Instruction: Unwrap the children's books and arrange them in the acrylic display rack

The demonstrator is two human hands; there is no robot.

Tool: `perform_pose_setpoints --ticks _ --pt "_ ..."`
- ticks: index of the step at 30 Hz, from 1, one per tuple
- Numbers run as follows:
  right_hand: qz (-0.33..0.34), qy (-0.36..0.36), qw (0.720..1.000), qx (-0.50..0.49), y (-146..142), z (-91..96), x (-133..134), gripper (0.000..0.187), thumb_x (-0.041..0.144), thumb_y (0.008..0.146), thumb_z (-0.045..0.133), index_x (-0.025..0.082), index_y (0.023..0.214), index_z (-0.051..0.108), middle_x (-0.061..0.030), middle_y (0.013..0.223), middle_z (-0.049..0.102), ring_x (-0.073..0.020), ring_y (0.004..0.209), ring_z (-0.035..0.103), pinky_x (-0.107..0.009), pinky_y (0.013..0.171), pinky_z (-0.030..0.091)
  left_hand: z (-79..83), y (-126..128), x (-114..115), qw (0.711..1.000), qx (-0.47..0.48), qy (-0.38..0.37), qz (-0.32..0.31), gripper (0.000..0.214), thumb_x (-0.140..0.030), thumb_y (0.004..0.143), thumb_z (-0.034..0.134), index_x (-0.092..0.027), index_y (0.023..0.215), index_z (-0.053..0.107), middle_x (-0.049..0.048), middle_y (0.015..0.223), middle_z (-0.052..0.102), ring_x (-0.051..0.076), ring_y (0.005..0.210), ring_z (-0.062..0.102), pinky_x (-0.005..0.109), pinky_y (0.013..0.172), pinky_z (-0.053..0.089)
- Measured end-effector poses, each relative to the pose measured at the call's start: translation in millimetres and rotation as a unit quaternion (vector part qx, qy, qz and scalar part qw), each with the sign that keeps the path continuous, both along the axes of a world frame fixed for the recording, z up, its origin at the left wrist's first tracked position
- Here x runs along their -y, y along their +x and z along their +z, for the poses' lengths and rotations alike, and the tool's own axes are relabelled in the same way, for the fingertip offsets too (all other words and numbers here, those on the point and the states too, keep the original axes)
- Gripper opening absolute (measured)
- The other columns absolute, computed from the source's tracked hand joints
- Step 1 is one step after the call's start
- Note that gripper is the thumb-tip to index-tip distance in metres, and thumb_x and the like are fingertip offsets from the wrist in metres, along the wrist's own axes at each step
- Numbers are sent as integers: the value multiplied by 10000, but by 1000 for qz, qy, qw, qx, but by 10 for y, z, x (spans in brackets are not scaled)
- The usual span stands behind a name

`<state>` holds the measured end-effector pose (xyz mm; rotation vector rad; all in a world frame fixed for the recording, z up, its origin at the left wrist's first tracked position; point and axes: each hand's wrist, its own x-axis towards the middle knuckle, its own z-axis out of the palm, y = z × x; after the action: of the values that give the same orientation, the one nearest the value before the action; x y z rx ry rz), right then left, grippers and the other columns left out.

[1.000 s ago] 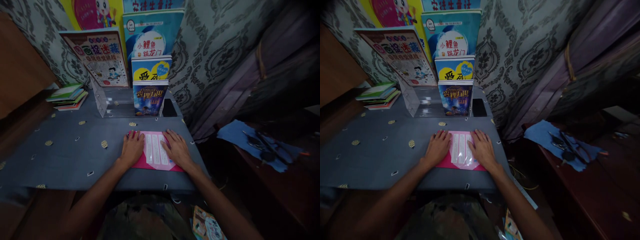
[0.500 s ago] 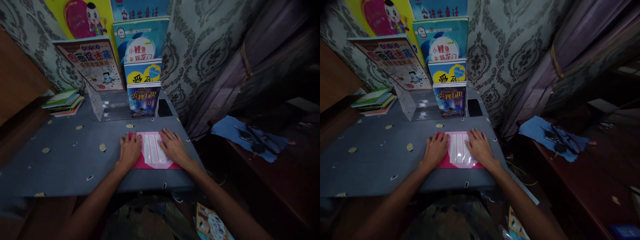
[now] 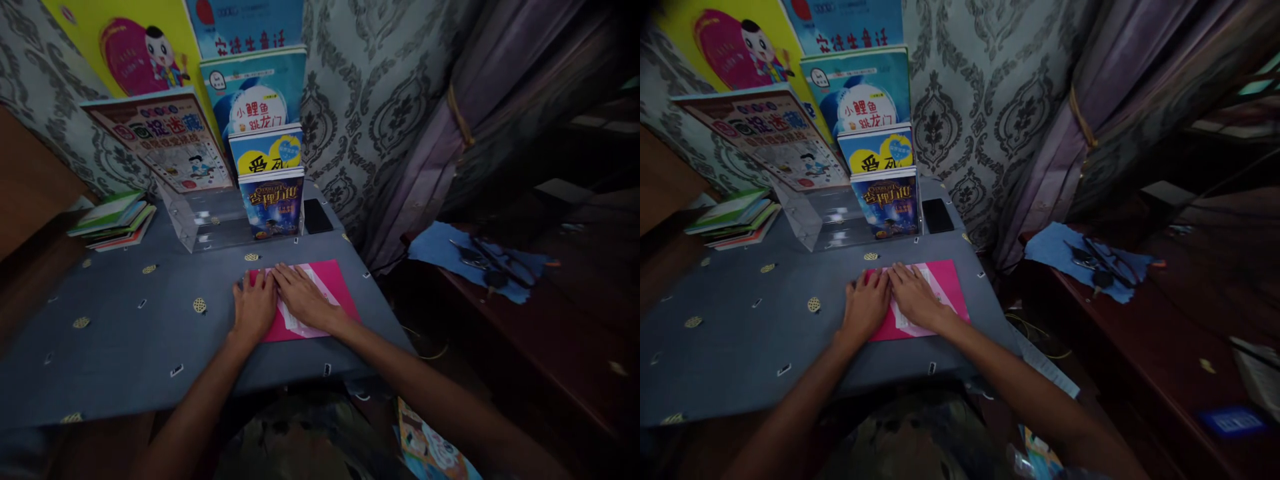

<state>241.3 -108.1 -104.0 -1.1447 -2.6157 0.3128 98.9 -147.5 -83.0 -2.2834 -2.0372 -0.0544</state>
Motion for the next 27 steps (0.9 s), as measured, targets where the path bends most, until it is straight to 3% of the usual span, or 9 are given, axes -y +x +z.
perform_pose_setpoints --ticks 6,19,24,27 --pt "-11 3 1000 -9 28 -28 -21 501 206 1048 332 79 1520 443 -191 1576 465 -276 1520 355 -515 1244 305 -7 -4 0 1000 8 2 -2 470 -259 1048 351 -188 1480 522 151 1525 535 423 1411 447 664 1064 407" --pt "-56 -21 998 -1 244 23 25 523 390 1052 442 189 1535 457 -171 1607 421 -331 1532 319 -687 1216 218 34 22 4 1000 7 -9 12 481 -251 1041 341 -178 1483 517 139 1546 517 404 1416 449 637 1069 410" --pt "-71 -45 996 18 328 76 14 537 377 1053 442 135 1532 450 -182 1617 397 -330 1541 296 -676 1224 207 29 16 15 1000 3 -4 10 494 -256 1044 319 -162 1491 509 142 1546 517 402 1415 449 643 1079 404" --pt "-92 -40 995 10 451 62 -23 541 368 1048 445 92 1514 467 -198 1605 413 -315 1535 316 -602 1244 232 36 24 14 1000 4 -8 9 501 -254 1043 312 -155 1494 507 148 1545 517 401 1416 448 647 1087 397"
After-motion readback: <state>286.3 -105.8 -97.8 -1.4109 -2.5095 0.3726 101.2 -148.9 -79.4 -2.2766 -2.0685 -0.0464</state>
